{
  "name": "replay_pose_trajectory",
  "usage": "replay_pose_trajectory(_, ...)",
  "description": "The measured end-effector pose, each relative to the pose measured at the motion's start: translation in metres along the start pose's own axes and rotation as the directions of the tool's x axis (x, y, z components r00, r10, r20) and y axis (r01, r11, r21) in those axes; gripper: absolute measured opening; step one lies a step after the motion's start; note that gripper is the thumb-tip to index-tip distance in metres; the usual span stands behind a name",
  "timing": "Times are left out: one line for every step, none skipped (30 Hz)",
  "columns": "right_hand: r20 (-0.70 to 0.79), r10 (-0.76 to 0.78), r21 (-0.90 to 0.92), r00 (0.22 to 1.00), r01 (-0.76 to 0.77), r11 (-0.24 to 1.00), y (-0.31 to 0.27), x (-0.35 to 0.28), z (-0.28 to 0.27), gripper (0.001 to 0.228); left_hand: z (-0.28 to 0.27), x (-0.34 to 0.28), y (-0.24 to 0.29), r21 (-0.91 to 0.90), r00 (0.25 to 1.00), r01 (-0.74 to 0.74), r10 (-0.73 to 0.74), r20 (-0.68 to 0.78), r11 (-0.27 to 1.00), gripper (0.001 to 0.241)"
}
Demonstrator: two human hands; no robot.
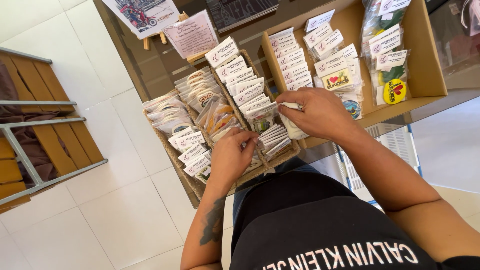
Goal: Cleaning and organizing small packaged souvenir items such as stickers and magnets in display bins using a cloth.
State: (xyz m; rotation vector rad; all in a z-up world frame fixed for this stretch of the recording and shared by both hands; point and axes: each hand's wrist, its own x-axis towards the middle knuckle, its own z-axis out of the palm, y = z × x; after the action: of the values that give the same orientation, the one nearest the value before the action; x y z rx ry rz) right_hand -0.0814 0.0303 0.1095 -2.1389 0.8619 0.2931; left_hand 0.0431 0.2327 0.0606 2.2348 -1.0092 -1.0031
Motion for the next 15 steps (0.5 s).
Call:
replay_pose_trajectory(0.001, 0.0, -0.001, 1.0, 0.0, 1.0, 0.0, 0.0, 0.001, 0.026, -0.001, 0.0, 0.0, -0.001, 1.0, 0.001, -0.001, 0.0, 1.0, 0.016)
replay_pose_trajectory(0.019, 0.012, -0.011, 1.0, -0.011, 1.0, 0.0, 0.0, 0.001, 0.027, -0.001, -0.001, 0.0, 0.002, 1.0, -0.002, 0.002, 0.011, 1.0, 0.017)
replay_pose_trajectory(0.037, 0.024, -0.021, 0.999, -0.023, 1.0, 0.0, 0.001, 0.001, 0.027, -0.002, -0.001, 0.0, 0.006, 1.0, -0.005, 0.005, 0.023, 1.0, 0.017)
replay_pose_trajectory(0.037, 0.024, -0.022, 0.999, -0.023, 0.999, -0.003, 0.001, 0.002, 0.027, -0.002, 0.0, -0.001, 0.006, 1.0, -0.005, 0.005, 0.023, 1.0, 0.017)
replay_pose_trajectory(0.084, 0.047, -0.043, 0.995, -0.044, 0.998, -0.005, 0.002, 0.003, 0.028, -0.001, 0.0, -0.001, 0.006, 1.0, -0.001, 0.001, 0.022, 1.0, 0.017)
replay_pose_trajectory(0.131, 0.071, -0.065, 0.989, -0.063, 0.996, -0.008, 0.003, 0.004, 0.03, -0.001, 0.0, -0.001, 0.007, 1.0, 0.003, -0.003, 0.021, 1.0, 0.017)
replay_pose_trajectory(0.132, 0.071, -0.066, 0.989, -0.062, 0.996, -0.006, 0.003, 0.006, 0.03, -0.001, 0.0, -0.001, 0.006, 1.0, 0.003, -0.004, 0.02, 1.0, 0.017)
replay_pose_trajectory(0.128, 0.042, -0.087, 0.991, -0.031, 0.996, -0.003, 0.002, 0.008, 0.031, -0.001, 0.001, -0.001, 0.011, 1.0, 0.002, -0.002, 0.021, 1.0, 0.017)
replay_pose_trajectory(0.125, 0.013, -0.107, 0.992, 0.0, 0.994, 0.0, 0.002, 0.01, 0.032, -0.001, 0.001, 0.0, 0.016, 1.0, 0.002, -0.002, 0.022, 1.0, 0.018)
replay_pose_trajectory(0.127, 0.012, -0.108, 0.992, 0.002, 0.994, -0.002, 0.002, 0.008, 0.032, 0.0, 0.0, -0.001, 0.016, 1.0, 0.004, -0.004, 0.021, 1.0, 0.018)
replay_pose_trajectory(0.139, 0.021, -0.1, 0.99, -0.007, 0.995, -0.003, 0.002, 0.006, 0.035, 0.001, 0.001, -0.001, 0.027, 1.0, -0.005, 0.005, 0.004, 1.0, 0.017)
replay_pose_trajectory(0.151, 0.03, -0.093, 0.988, -0.016, 0.996, -0.004, 0.002, 0.004, 0.038, 0.002, 0.002, -0.001, 0.038, 1.0, -0.013, 0.014, -0.013, 0.999, 0.017)
replay_pose_trajectory(0.15, 0.029, -0.093, 0.988, -0.015, 0.996, -0.004, 0.0, 0.0, 0.038, 0.002, 0.002, 0.0, 0.039, 1.0, -0.015, 0.015, -0.015, 0.999, 0.017)
replay_pose_trajectory(0.164, 0.034, -0.089, 0.986, -0.019, 0.996, -0.005, -0.003, -0.003, 0.039, 0.002, 0.002, 0.001, 0.036, 0.998, -0.033, 0.035, -0.043, 0.999, 0.016)
replay_pose_trajectory(0.183, 0.039, -0.084, 0.982, -0.024, 0.996, -0.006, -0.006, -0.005, 0.039, 0.003, 0.001, 0.002, 0.034, 0.996, -0.048, 0.05, -0.068, 0.998, 0.015)
